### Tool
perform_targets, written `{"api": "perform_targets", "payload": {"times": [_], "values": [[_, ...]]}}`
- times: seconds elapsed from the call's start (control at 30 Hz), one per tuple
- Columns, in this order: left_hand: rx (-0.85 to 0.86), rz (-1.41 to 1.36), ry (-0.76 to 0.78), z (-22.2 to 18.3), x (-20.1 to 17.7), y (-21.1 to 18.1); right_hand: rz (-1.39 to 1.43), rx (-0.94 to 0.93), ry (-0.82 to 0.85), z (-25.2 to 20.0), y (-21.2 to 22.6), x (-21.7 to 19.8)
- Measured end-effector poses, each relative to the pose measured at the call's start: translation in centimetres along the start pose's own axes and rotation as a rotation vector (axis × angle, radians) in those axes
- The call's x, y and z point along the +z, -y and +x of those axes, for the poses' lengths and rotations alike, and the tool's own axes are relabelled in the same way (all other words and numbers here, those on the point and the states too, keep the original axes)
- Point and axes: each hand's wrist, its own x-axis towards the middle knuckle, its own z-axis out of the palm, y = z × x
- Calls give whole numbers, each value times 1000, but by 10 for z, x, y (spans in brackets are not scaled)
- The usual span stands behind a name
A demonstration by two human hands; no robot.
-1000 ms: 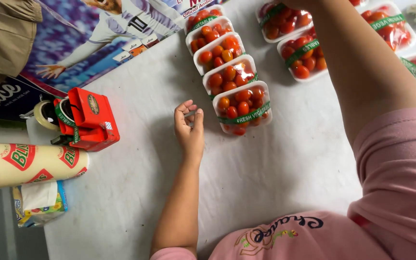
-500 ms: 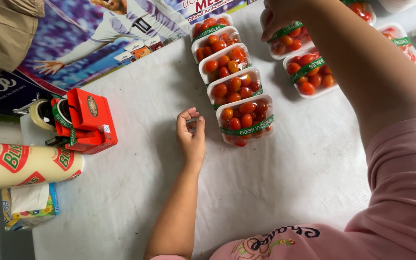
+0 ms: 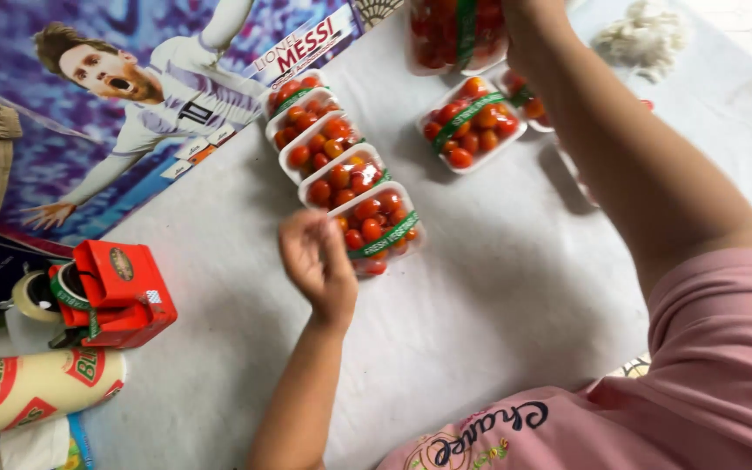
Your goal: Applying green 'FRESH VEGETABLES' labels to plastic containers of cherry tomatoes on a packaging line.
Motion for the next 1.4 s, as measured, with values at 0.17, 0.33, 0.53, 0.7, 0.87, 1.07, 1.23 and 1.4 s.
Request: {"api": "perform_targets", "payload": {"times": [0.17, 0.33, 0.53, 0.7, 0.87, 1.07, 1.23, 1.4], "values": [[-107, 177, 472, 68, 93, -28, 767, 26, -110, -95, -14, 23], [-288, 203, 825, 126, 169, -38, 823, -129, 95, -159, -26, 34], [-735, 41, 1089, 162, 194, -16, 594, -122, -27, -214, -38, -6], [-715, 184, 1146, 223, 206, 18, 684, -299, -194, -228, -90, -51], [-653, 498, 1039, 270, 207, 110, 424, -616, -291, -244, -127, -84], [-791, 743, 1182, 287, 205, 200, 233, -468, -288, -235, -155, -103], [-766, 696, 1167, 285, 191, 207, 149, -409, -319, -231, -156, -96], [-588, 734, 1227, 265, 190, 194, 176, -389, -315, -228, -159, -99]]}}
